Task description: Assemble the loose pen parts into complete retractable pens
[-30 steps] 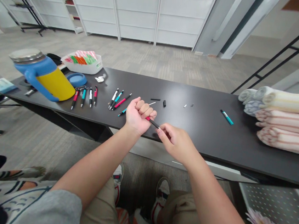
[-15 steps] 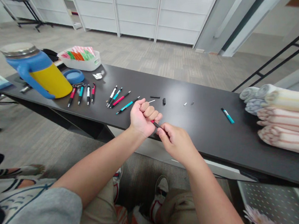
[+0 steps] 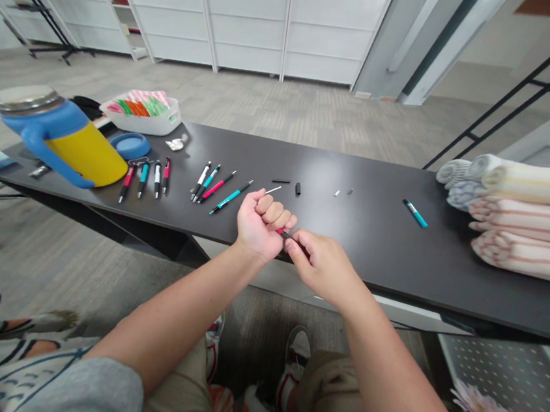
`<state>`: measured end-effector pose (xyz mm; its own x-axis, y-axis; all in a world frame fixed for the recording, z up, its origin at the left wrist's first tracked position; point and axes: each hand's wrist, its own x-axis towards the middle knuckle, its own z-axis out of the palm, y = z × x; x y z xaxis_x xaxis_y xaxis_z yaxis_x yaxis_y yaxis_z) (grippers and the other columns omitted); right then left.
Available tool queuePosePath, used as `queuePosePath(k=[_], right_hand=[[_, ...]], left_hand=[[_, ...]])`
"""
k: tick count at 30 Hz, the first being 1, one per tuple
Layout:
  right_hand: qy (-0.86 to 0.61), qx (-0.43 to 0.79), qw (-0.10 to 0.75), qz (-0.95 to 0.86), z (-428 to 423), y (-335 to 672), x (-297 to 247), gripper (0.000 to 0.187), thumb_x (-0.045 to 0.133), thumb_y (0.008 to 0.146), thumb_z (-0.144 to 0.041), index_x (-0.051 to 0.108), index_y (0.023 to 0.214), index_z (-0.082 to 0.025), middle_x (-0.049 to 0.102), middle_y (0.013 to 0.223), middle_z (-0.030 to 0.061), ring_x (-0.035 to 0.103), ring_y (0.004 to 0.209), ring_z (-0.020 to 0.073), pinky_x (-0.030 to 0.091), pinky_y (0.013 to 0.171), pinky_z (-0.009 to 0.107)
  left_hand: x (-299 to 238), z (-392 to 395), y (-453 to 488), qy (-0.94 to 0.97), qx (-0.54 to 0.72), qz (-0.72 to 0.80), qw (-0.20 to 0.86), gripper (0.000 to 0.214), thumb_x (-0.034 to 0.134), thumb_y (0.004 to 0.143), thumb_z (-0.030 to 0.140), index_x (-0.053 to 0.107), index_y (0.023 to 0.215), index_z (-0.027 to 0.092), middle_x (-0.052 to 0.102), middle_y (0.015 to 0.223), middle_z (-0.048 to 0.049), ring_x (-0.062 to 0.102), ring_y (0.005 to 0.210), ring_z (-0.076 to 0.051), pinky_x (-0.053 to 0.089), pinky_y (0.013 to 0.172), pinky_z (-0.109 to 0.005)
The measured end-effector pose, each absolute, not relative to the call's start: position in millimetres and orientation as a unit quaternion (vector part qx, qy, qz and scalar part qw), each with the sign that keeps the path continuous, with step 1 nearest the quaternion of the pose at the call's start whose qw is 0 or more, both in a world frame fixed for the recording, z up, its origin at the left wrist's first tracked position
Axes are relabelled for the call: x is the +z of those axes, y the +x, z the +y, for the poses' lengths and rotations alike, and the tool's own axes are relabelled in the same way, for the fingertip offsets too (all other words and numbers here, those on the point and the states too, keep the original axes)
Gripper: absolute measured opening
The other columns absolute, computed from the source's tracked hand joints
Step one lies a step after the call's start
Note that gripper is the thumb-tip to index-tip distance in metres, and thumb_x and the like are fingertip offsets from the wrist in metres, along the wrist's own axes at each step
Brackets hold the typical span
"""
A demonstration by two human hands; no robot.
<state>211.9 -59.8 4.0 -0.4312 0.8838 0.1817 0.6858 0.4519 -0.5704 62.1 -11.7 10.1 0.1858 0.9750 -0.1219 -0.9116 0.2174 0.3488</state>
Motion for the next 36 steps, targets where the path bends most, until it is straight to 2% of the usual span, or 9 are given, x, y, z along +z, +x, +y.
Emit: queuePosePath(k=[8, 18, 29, 33, 36], right_hand=[[-0.479, 0.211, 0.234, -0.82, -59.6, 211.2, 2.9, 0.027, 0.049, 0.103, -0.031, 0.05, 0.077, -0.022, 0.06, 0.071, 0.0002, 0.045, 0.059, 0.0142, 0.027, 0.061, 0.029], [-0.472, 0.204, 0.235, -0.825, -58.4, 211.4, 4.0, 0.026, 0.049, 0.103, -0.028, 0.053, 0.079, -0.021, 0.061, 0.072, 0.0005, 0.047, 0.06, 0.0142, 0.029, 0.061, 0.029], [-0.468, 0.221, 0.247, -0.819, -57.5, 209.9, 5.5, 0.029, 0.048, 0.103, -0.03, 0.05, 0.076, -0.021, 0.056, 0.069, -0.001, 0.044, 0.059, 0.0132, 0.027, 0.06, 0.029], [-0.466, 0.274, 0.267, -0.798, -57.1, 213.3, 8.2, 0.032, 0.054, 0.102, -0.039, 0.049, 0.075, -0.021, 0.05, 0.065, -0.0041, 0.042, 0.058, 0.0117, 0.028, 0.058, 0.028], [-0.46, 0.332, 0.274, -0.777, -58.2, 218.0, 9.2, 0.031, 0.061, 0.098, -0.048, 0.057, 0.085, -0.02, 0.051, 0.068, -0.0054, 0.042, 0.059, 0.011, 0.03, 0.056, 0.025]], left_hand=[[9.7, -14.6, 64.4, 0.111, 0.612, 0.148, 0.769, 0.05, 0.037, 0.099, 0.029, 0.009, 0.057, 0.023, 0.007, 0.047, 0.0069, 0.014, 0.037, -0.01, 0.033, 0.05, -0.031], [8.4, -17.1, 69.0, 0.091, 0.61, 0.155, 0.772, 0.051, 0.042, 0.097, 0.028, 0.01, 0.057, 0.024, 0.011, 0.046, 0.0071, 0.017, 0.037, -0.01, 0.034, 0.049, -0.031], [6.8, -14.9, 68.5, 0.1, 0.594, 0.142, 0.785, 0.05, 0.043, 0.095, 0.027, 0.011, 0.056, 0.023, 0.011, 0.046, 0.0068, 0.02, 0.037, -0.01, 0.038, 0.051, -0.031], [7.4, -10.5, 65.6, 0.085, 0.572, 0.14, 0.803, 0.051, 0.046, 0.095, 0.027, 0.012, 0.058, 0.023, 0.013, 0.048, 0.007, 0.022, 0.038, -0.01, 0.04, 0.052, -0.03], [9.1, -8.4, 63.0, 0.073, 0.572, 0.131, 0.806, 0.051, 0.047, 0.096, 0.027, 0.013, 0.059, 0.023, 0.016, 0.049, 0.0069, 0.024, 0.039, -0.01, 0.039, 0.051, -0.029]])
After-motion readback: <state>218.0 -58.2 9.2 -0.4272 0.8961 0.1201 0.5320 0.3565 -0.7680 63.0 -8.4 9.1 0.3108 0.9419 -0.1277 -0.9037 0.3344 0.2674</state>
